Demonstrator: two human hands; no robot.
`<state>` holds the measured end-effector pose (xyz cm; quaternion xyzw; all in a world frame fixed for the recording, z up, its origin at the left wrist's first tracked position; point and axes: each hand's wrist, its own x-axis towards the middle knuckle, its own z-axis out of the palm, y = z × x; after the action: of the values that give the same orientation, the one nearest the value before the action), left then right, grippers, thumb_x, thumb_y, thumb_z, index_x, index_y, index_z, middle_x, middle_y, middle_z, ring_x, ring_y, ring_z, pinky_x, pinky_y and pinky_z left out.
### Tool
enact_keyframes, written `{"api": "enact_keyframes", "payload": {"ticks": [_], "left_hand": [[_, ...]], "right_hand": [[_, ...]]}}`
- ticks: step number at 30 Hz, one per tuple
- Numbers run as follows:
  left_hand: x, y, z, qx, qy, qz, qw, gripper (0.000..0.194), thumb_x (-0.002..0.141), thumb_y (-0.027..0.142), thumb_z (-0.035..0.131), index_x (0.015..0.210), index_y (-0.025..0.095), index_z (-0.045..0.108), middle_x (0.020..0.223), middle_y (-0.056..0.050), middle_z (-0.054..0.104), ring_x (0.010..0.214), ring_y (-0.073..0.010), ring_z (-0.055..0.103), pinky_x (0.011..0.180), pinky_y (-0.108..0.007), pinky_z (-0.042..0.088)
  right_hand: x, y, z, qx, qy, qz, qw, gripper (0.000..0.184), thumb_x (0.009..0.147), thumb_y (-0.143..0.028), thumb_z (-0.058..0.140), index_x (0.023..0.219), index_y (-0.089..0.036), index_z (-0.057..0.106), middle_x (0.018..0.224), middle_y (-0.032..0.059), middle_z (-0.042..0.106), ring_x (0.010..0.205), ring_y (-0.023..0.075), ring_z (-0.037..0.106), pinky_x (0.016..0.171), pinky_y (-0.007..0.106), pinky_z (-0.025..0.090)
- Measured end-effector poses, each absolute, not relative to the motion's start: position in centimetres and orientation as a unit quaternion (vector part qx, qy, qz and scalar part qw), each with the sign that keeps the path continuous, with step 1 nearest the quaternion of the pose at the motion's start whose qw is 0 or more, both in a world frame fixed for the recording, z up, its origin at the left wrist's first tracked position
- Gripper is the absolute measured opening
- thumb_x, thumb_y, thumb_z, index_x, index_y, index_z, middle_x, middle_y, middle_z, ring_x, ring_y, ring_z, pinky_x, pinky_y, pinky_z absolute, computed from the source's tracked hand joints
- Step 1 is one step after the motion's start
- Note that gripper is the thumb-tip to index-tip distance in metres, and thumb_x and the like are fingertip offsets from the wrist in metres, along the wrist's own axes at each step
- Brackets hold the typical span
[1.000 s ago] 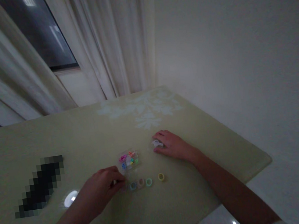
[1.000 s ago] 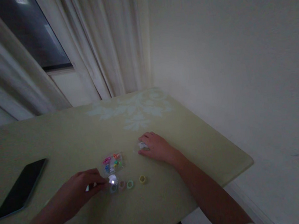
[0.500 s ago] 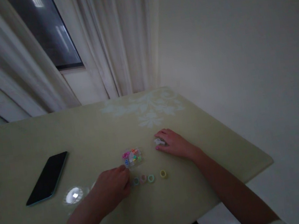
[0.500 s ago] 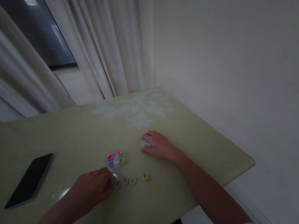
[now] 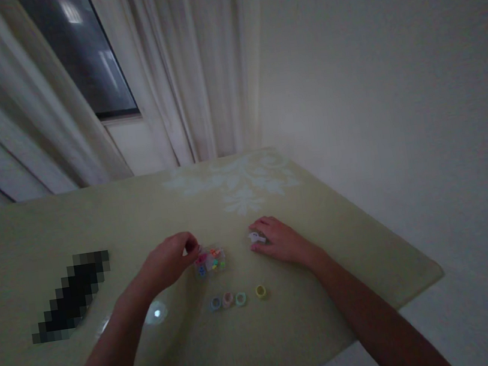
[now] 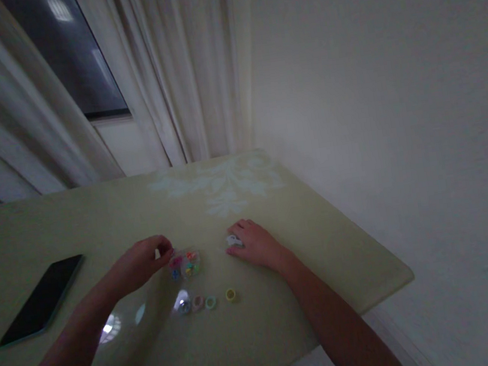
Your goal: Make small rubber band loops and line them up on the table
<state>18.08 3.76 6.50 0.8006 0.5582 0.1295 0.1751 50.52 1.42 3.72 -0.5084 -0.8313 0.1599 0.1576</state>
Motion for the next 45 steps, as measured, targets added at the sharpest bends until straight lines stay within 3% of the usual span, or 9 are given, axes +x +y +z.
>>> {"api": "enact_keyframes", "payload": {"ticks": [3, 8, 10, 13, 17, 24, 32, 37, 45], "left_hand": [[17.3, 3.7, 5.8, 0.784, 0.560, 0.180, 0.200, 0.024, 0.088, 0.043, 0.056, 0.084, 0.023, 0.069, 0.077, -0.002, 0.072, 0.064, -0.0194, 0.061, 0.064, -0.031, 0.044], [16.6, 2.5, 3.9, 0.709, 0.599, 0.298, 0.221, 0.037, 0.089, 0.058, 0.054, 0.090, 0.023, 0.064, 0.052, 0.006, 0.051, 0.050, -0.0186, 0.050, 0.052, -0.029, 0.036], [16.7, 2.1, 2.9, 0.675, 0.606, 0.348, 0.237, 0.041, 0.092, 0.062, 0.050, 0.093, 0.023, 0.062, 0.058, 0.004, 0.055, 0.053, -0.0187, 0.052, 0.051, -0.028, 0.037], [17.3, 1.8, 1.9, 0.641, 0.593, 0.398, 0.283, 0.042, 0.095, 0.063, 0.047, 0.098, 0.022, 0.059, 0.087, -0.006, 0.075, 0.064, -0.0188, 0.062, 0.057, -0.029, 0.047], [18.0, 1.5, 1.5, 0.621, 0.566, 0.416, 0.346, 0.041, 0.094, 0.062, 0.053, 0.097, 0.022, 0.057, 0.112, -0.013, 0.079, 0.075, -0.0212, 0.070, 0.062, -0.031, 0.055], [18.1, 0.9, 1.1, 0.606, 0.556, 0.426, 0.377, 0.031, 0.096, 0.055, 0.055, 0.095, 0.023, 0.057, 0.093, -0.009, 0.079, 0.082, -0.0259, 0.077, 0.071, -0.036, 0.058], [18.4, 0.8, 0.7, 0.588, 0.568, 0.427, 0.386, 0.027, 0.099, 0.050, 0.057, 0.098, 0.024, 0.058, 0.088, -0.004, 0.075, 0.082, -0.0239, 0.075, 0.070, -0.033, 0.056], [18.7, 0.5, 1.3, 0.589, 0.572, 0.424, 0.382, 0.027, 0.097, 0.050, 0.058, 0.096, 0.023, 0.060, 0.083, -0.002, 0.075, 0.072, -0.0219, 0.072, 0.065, -0.031, 0.055], [18.7, 0.5, 1.5, 0.586, 0.572, 0.426, 0.384, 0.026, 0.097, 0.049, 0.057, 0.095, 0.023, 0.060, 0.084, -0.003, 0.075, 0.075, -0.0230, 0.073, 0.066, -0.032, 0.055]], "right_hand": [[50.5, 1.4, 3.7, -0.506, -0.832, 0.159, 0.162, 0.046, 0.096, -0.036, 0.075, 0.136, -0.015, 0.065, 0.133, 0.0162, 0.066, 0.124, 0.0282, 0.059, 0.111, 0.043, 0.045], [50.1, 1.6, 3.1, -0.495, -0.825, 0.145, 0.229, 0.040, 0.097, -0.033, 0.074, 0.133, -0.019, 0.068, 0.134, 0.0147, 0.064, 0.125, 0.0273, 0.059, 0.111, 0.044, 0.046], [49.4, 1.7, 3.2, -0.464, -0.831, 0.145, 0.270, 0.030, 0.098, -0.031, 0.073, 0.126, -0.020, 0.073, 0.131, 0.0134, 0.065, 0.124, 0.0253, 0.060, 0.111, 0.042, 0.047], [47.2, 2.0, 4.2, -0.391, -0.860, 0.158, 0.287, 0.016, 0.100, -0.030, 0.071, 0.111, -0.020, 0.077, 0.124, 0.0108, 0.067, 0.119, 0.0220, 0.063, 0.108, 0.038, 0.049], [43.1, 3.5, 6.6, -0.317, -0.910, 0.161, 0.212, 0.014, 0.101, -0.029, 0.070, 0.107, -0.019, 0.077, 0.121, 0.0096, 0.068, 0.112, 0.0198, 0.063, 0.101, 0.034, 0.050], [38.4, 6.2, 8.0, -0.325, -0.932, 0.146, 0.060, 0.009, 0.097, -0.020, 0.070, 0.098, -0.016, 0.078, 0.111, 0.0078, 0.070, 0.099, 0.0194, 0.065, 0.079, 0.029, 0.048], [37.5, 5.4, 7.3, -0.341, -0.930, 0.135, 0.034, 0.017, 0.102, -0.028, 0.068, 0.099, -0.014, 0.076, 0.114, 0.0108, 0.071, 0.100, 0.0208, 0.067, 0.078, 0.029, 0.050], [37.2, 5.2, 6.7, -0.336, -0.935, 0.108, 0.029, 0.015, 0.103, -0.023, 0.063, 0.099, -0.015, 0.076, 0.110, 0.0100, 0.072, 0.096, 0.0200, 0.066, 0.077, 0.030, 0.050], [37.4, 5.2, 6.9, -0.313, -0.945, 0.091, 0.038, 0.012, 0.103, -0.024, 0.065, 0.103, -0.018, 0.076, 0.116, 0.0081, 0.070, 0.100, 0.0203, 0.064, 0.080, 0.029, 0.050]]}}
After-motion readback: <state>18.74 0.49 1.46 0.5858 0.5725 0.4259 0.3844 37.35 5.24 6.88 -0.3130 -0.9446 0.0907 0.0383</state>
